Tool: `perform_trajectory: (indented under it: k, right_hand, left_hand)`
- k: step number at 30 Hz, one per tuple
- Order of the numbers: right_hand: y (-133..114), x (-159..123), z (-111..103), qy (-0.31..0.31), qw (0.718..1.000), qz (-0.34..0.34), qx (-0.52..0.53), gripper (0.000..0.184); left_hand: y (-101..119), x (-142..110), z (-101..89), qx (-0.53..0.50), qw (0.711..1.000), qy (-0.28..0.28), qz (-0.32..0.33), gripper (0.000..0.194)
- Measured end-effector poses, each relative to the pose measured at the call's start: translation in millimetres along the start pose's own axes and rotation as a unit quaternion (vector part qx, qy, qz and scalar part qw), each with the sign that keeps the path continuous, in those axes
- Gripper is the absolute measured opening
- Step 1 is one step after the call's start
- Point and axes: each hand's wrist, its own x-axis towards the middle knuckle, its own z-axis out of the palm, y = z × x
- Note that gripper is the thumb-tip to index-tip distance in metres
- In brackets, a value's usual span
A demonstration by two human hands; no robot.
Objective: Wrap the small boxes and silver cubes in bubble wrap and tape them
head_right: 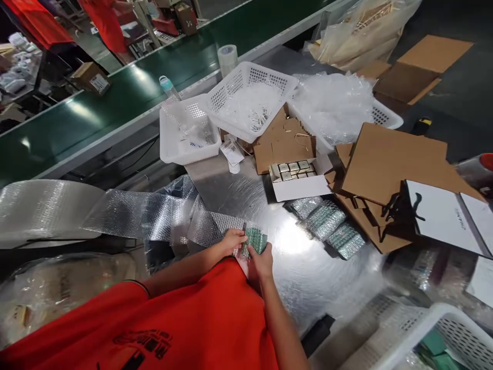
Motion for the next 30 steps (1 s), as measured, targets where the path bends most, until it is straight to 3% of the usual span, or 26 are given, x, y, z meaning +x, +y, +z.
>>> perform_trajectory:
  k: [7, 11, 16, 21, 25, 30]
  right_hand:
    - [-26.3, -14.3, 11.4, 0.011, 0.993, 0.023, -0.111, 0.046]
    - [-45.9, -28.0, 30.0, 0.033, 0.955, 0.053, -0.291, 0.047]
    - [-61.5, -38.8, 46.9, 0.040, 0.921, 0.055, -0.384, 0.046]
    - [-54.9, -38.9, 52.3, 0.023, 0.929, 0.004, -0.368, 0.046]
    - [-31.2, -30.3, 36.0, 0.027, 0.958, -0.057, -0.281, 0.040]
    - [2.4, -14.5, -28.1, 0.070, 0.992, -0.033, -0.101, 0.047]
  left_hand:
    - [-8.0, -3.2, -1.1, 0.069, 0.992, 0.096, 0.049, 0.018]
    - [-3.8, -5.2, -7.1, 0.121, 0.981, 0.134, 0.070, 0.015]
    - [13.8, -12.0, -11.2, 0.323, 0.935, 0.121, 0.080, 0.024]
    - [23.5, -22.4, -11.0, 0.342, 0.931, 0.091, 0.089, 0.040]
    - [16.0, -24.1, 1.3, 0.333, 0.937, 0.061, 0.083, 0.036]
    - [-1.2, -15.8, 45.0, 0.235, 0.970, -0.044, 0.037, 0.029]
